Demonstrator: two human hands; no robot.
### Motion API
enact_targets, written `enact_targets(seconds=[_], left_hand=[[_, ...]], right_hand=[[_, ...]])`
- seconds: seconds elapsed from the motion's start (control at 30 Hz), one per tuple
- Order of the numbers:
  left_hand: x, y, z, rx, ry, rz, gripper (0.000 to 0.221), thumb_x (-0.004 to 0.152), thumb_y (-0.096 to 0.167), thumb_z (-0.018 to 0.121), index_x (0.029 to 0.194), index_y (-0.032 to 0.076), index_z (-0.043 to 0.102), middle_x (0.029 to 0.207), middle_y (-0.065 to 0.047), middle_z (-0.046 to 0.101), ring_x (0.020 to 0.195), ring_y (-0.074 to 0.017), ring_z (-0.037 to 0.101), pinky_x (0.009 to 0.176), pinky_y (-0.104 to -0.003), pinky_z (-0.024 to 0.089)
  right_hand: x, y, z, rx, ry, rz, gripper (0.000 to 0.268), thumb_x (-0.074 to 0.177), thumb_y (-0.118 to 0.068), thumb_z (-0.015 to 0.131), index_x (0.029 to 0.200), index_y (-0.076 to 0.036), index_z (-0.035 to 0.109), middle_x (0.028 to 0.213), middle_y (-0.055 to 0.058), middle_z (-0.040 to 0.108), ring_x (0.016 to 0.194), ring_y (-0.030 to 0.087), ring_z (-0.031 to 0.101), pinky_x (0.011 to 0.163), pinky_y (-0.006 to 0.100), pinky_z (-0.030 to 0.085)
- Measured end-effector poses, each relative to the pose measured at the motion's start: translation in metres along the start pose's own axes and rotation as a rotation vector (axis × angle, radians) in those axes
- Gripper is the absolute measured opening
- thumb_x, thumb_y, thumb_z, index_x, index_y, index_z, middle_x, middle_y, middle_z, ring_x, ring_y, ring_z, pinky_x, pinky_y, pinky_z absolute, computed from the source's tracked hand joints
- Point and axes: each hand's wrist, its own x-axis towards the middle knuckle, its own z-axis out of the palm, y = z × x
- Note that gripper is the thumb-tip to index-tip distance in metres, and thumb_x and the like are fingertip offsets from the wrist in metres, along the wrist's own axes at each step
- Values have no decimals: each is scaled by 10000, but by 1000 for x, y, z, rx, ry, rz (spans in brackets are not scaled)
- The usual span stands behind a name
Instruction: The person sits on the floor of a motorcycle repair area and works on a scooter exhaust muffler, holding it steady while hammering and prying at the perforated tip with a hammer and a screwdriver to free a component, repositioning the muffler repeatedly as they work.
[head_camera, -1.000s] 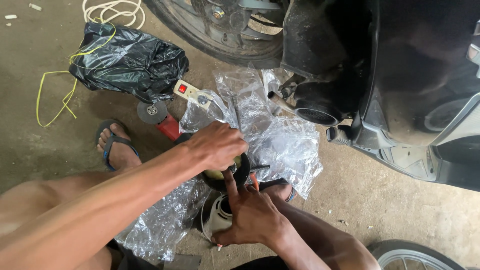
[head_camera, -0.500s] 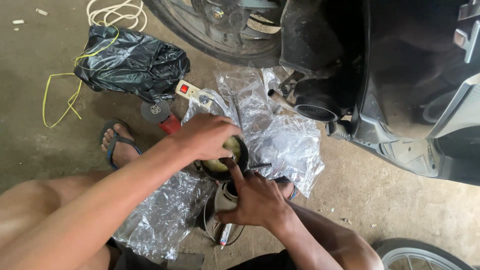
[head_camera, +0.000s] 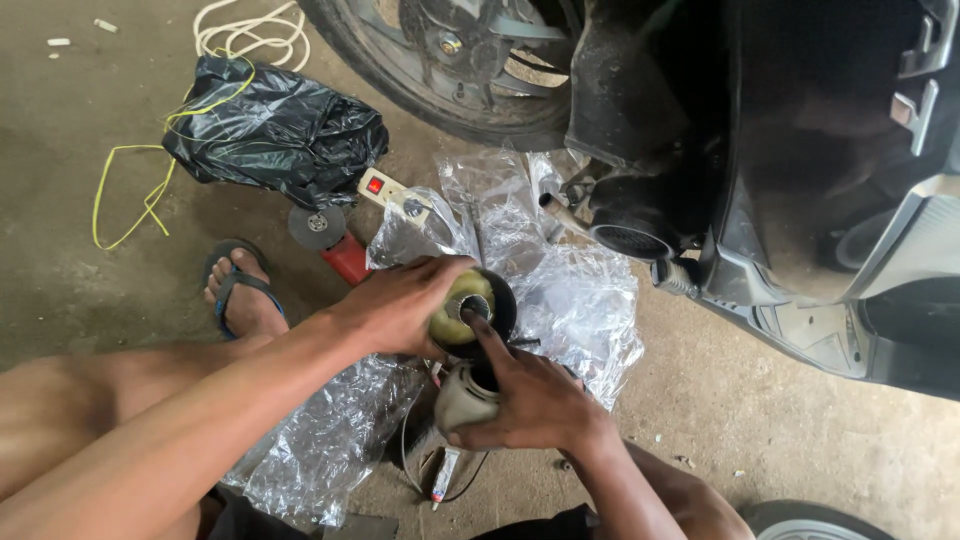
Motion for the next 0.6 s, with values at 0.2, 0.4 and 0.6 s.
enact_targets(seconds=[0.2,0.4,0.6], left_hand=[[5,12,-37,-162,-248,-190,1244,535,266,1000,1549,296,280,1574,4,432,1370,-281,498,1084,-522,497],[17,7,-32,-192,-220,-199,1337,484,58,994,1581,312,273,1568,20,457,1369,-290,496,1074,-523,456],[33,-3,-20,-190,-286,-197,1369,485,22,979,1597,333,245,1394,12,649,1214,-294,617,1005,-484,481]], right_hand=[[-35,42,-26,508,126,-146,1414,516,-369,968,1620,-286,89,1492,235,566,1308,456,618,1062,659,505],[-37,78,-21,406,624,-457,1241,516,-257,953,1535,20,300,1346,216,607,1271,361,617,1148,493,488],[-24,64,-15,186,737,-411,1296,448,-260,1015,1483,73,310,1439,293,497,1324,425,549,1139,535,491]])
